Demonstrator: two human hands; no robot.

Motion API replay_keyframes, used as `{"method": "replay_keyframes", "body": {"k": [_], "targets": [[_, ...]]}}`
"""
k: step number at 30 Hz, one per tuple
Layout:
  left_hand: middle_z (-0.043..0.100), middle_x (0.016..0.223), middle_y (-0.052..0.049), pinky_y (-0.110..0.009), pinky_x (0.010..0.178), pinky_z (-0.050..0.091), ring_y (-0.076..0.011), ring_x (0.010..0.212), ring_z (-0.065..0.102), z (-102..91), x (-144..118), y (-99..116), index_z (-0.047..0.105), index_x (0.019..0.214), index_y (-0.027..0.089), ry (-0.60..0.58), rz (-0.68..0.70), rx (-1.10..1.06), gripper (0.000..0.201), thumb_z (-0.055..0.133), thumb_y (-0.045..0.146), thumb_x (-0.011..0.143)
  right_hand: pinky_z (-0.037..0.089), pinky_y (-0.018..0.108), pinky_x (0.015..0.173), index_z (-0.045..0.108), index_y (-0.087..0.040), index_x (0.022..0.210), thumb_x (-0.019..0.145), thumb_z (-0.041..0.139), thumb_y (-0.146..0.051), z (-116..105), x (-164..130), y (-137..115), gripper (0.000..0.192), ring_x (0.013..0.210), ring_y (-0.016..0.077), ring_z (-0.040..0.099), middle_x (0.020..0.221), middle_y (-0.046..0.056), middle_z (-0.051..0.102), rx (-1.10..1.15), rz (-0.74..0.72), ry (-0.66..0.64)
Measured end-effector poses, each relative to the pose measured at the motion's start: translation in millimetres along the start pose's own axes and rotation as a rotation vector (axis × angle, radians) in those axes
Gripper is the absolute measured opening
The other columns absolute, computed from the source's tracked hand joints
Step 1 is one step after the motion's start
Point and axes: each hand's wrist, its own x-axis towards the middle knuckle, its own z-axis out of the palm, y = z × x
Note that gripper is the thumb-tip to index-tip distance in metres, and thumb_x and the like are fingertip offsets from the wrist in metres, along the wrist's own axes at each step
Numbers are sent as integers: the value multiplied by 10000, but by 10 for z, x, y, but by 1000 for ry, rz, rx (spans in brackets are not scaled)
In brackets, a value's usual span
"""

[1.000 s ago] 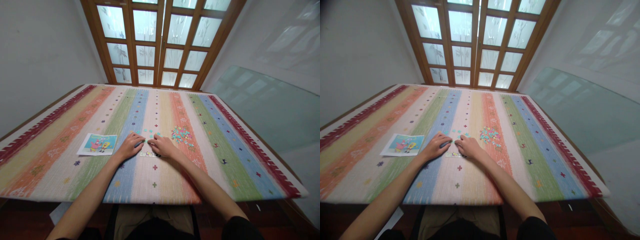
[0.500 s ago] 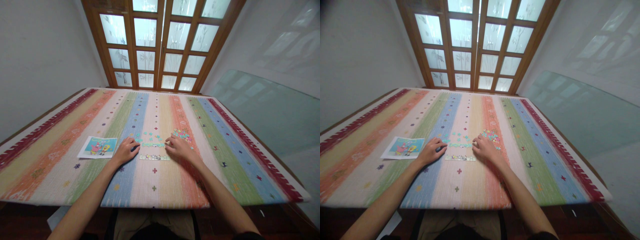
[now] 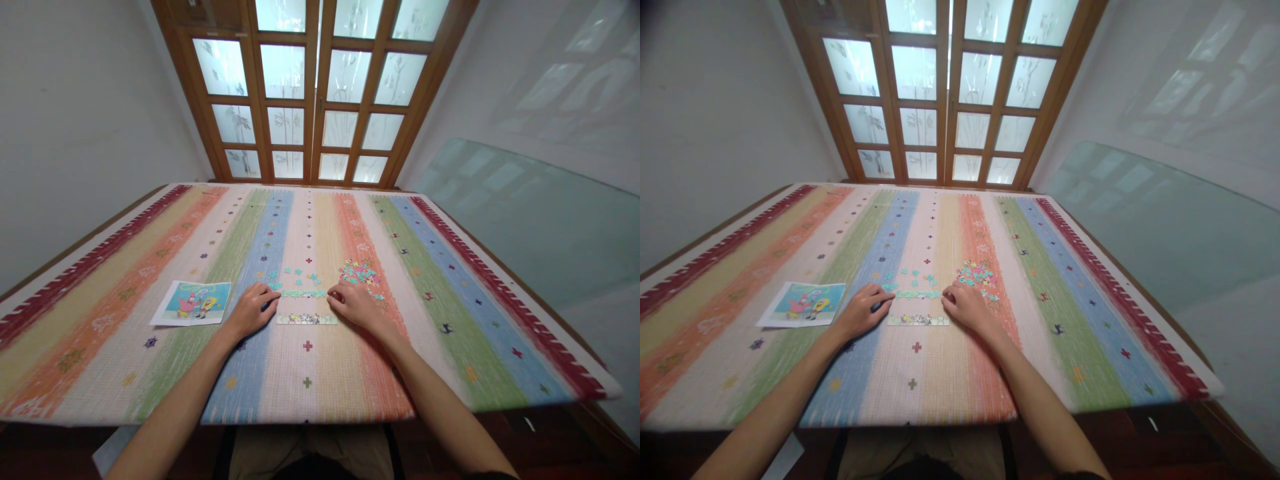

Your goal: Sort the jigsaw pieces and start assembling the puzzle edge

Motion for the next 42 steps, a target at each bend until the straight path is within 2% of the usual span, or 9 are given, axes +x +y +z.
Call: {"method": "replay_keyframes", "body": {"k": [7,29,37,42], "targets": [[634,831,-51,-365,796,495,-208,805,582,24,20,34,728,1026,197,-12,0,-7,223,513,222,973,421,300,757,730,-193,896,929,574,-205,68,36,-46,160,863,211,636,925,81,729,-24,25,32],[618,825,-63,-368,790,503,-217,803,580,59,90,23,750,1067,196,-52,-27,-24,283,484,233,978,434,286,775,738,-168,961,944,575,-231,67,82,-12,176,879,200,637,978,86,720,-27,53,41],[617,828,-63,-368,802,509,-219,811,590,-1,56,-50,739,1077,176,15,-49,36,282,485,248,977,447,295,818,745,-169,1068,977,485,-174,45,68,-17,276,917,208,639,1020,93,707,-36,37,94],[621,833,-61,-371,822,508,-219,821,590,-10,35,-61,731,1075,176,17,-47,85,268,496,254,974,457,285,804,751,-173,1098,948,523,-173,56,61,-36,273,928,211,650,1026,93,678,-61,19,108]]}}
